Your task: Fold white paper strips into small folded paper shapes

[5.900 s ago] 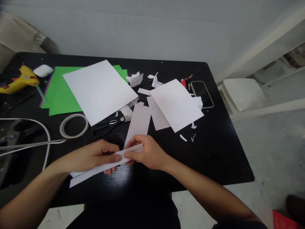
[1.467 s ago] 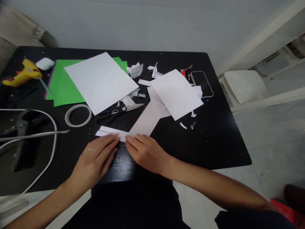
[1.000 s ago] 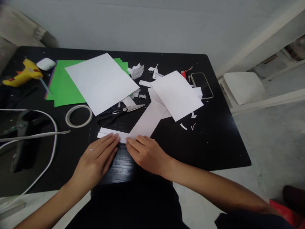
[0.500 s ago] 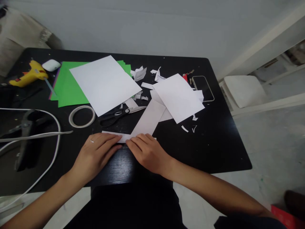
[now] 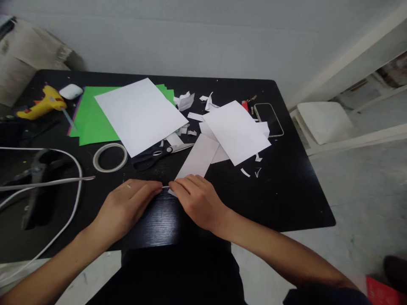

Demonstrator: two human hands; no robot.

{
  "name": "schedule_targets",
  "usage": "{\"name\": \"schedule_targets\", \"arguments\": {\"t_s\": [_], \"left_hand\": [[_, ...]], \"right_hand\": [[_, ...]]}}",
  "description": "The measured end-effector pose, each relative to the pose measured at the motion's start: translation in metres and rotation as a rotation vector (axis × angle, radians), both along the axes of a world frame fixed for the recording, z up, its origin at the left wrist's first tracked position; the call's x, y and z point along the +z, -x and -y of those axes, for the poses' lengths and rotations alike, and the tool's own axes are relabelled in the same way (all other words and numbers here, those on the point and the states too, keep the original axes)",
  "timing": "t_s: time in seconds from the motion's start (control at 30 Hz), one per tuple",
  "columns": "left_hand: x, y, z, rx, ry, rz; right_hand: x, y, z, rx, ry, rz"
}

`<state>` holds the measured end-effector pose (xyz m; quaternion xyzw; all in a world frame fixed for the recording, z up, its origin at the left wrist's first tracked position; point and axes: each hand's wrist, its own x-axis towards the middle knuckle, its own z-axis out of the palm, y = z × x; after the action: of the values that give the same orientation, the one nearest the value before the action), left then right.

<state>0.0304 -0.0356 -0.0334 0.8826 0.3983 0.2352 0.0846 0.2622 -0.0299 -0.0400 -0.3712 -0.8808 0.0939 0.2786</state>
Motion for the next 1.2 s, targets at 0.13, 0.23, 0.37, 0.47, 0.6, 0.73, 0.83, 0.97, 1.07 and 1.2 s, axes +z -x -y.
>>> {"name": "schedule_targets", "arguments": {"t_s": [0.13, 0.23, 0.37, 0.47, 0.6, 0.73, 0.83, 0.97, 1.07, 1.2], "left_hand": [[0.005, 0.001, -0.001, 0.000, 0.023, 0.023], [0.009, 0.003, -0.003, -0.021, 0.050, 0.053], [0.016, 0.005, -0.005, -0.046, 0.164, 0.099], [0.021, 0.007, -0.006, -0.071, 0.250, 0.122], [0.025, 0.011, -0.005, -0.090, 0.311, 0.137], [0.025, 0.012, -0.005, -0.103, 0.360, 0.151], [0.024, 0.013, -0.006, -0.111, 0.395, 0.157], [0.024, 0.013, -0.007, -0.115, 0.429, 0.169], [0.025, 0.013, -0.007, -0.115, 0.437, 0.178], [0.027, 0.014, -0.006, -0.125, 0.460, 0.197]], "right_hand": [[0.005, -0.002, -0.001, 0.003, 0.087, -0.082], [0.012, -0.002, -0.003, 0.002, 0.249, -0.146], [0.025, -0.005, -0.008, 0.006, 0.495, -0.193], [0.034, -0.007, -0.011, 0.000, 0.629, -0.224], [0.040, -0.007, -0.012, -0.030, 0.736, -0.286], [0.041, -0.007, -0.010, -0.029, 0.793, -0.341], [0.041, -0.006, -0.009, -0.012, 0.791, -0.344], [0.040, -0.005, -0.009, -0.014, 0.796, -0.346], [0.040, -0.005, -0.009, -0.024, 0.808, -0.341], [0.040, -0.005, -0.009, -0.037, 0.840, -0.345]]}}
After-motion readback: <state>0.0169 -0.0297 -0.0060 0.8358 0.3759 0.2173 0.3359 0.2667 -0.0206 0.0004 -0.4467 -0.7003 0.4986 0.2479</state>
